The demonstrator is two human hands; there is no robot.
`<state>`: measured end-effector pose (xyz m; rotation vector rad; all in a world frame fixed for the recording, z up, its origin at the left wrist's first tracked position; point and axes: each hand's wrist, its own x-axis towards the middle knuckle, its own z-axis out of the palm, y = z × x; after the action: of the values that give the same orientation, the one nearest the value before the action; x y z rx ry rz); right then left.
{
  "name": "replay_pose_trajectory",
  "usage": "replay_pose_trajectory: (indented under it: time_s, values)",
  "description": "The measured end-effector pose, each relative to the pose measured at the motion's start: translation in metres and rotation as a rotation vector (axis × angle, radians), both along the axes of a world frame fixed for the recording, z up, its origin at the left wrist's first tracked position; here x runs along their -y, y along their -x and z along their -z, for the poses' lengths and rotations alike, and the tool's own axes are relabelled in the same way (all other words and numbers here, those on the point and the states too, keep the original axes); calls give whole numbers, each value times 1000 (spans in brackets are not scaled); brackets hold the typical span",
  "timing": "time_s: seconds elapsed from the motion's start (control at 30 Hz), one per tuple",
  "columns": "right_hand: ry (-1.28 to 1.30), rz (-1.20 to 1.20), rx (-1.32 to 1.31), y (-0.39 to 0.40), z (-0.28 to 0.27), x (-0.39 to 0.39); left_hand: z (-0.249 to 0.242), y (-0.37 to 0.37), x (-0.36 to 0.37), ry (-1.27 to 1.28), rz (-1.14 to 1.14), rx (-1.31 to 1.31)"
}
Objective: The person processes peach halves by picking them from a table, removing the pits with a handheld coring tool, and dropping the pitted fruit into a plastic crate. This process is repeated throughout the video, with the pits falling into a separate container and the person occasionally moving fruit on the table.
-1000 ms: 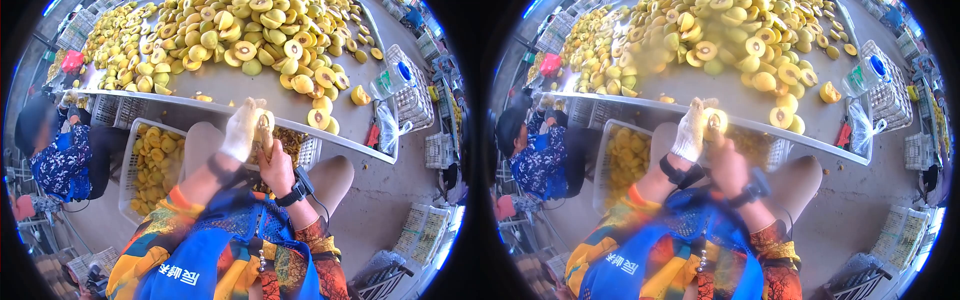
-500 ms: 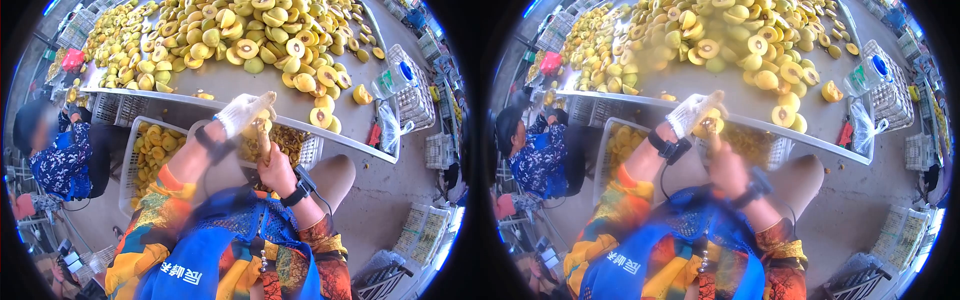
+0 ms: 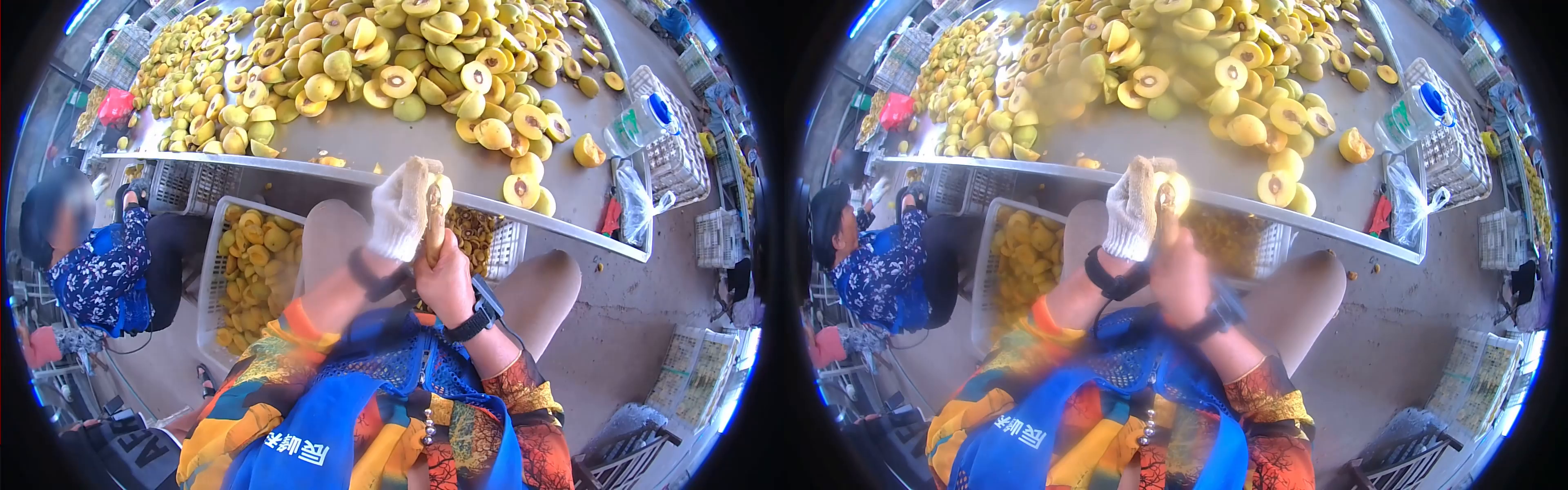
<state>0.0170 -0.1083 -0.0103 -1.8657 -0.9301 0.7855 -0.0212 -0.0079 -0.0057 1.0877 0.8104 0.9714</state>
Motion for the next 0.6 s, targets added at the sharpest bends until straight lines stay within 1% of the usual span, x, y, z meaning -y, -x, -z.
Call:
replay_pose_trajectory:
  time_s: [0.03, 0.07, 0.13, 0.17, 0.23, 0.27, 0.3, 0.37, 0.4, 0.47, 0.57, 0.6]
  values:
    - [-13, -24, 35, -1, 1, 2, -4, 0, 0, -27, 4, -55]
    - [-25, -49, 69, -2, 1, 5, -9, 2, -4, -7, 114, -108]
    - [33, -95, 30, -8, -1, 5, -19, 8, -25, 31, 332, -213]
    - [63, -118, 10, -10, -3, 5, -24, 11, -33, 8, 446, -309]
    - [55, -175, 50, -13, -3, 4, -31, 11, -51, -44, 671, -501]
    - [63, -186, 53, -14, 3, 3, -24, 9, -55, -48, 706, -523]
    - [70, -197, 55, -15, 10, 1, -19, 10, -56, -49, 685, -483]
    - [-128, -210, 151, -18, 29, -1, -14, 11, -57, -53, 644, -407]
    - [-224, -213, 197, -19, 36, -1, -14, 13, -52, 96, 587, -230]
    - [-225, -203, -16, -17, 46, -3, -13, 18, -37, 383, 460, 126]
    - [-236, -213, -216, -10, 55, -4, 6, 20, -27, 484, 356, 192]
    - [-213, -209, -285, -8, 54, -4, 7, 16, -26, 508, 301, 174]
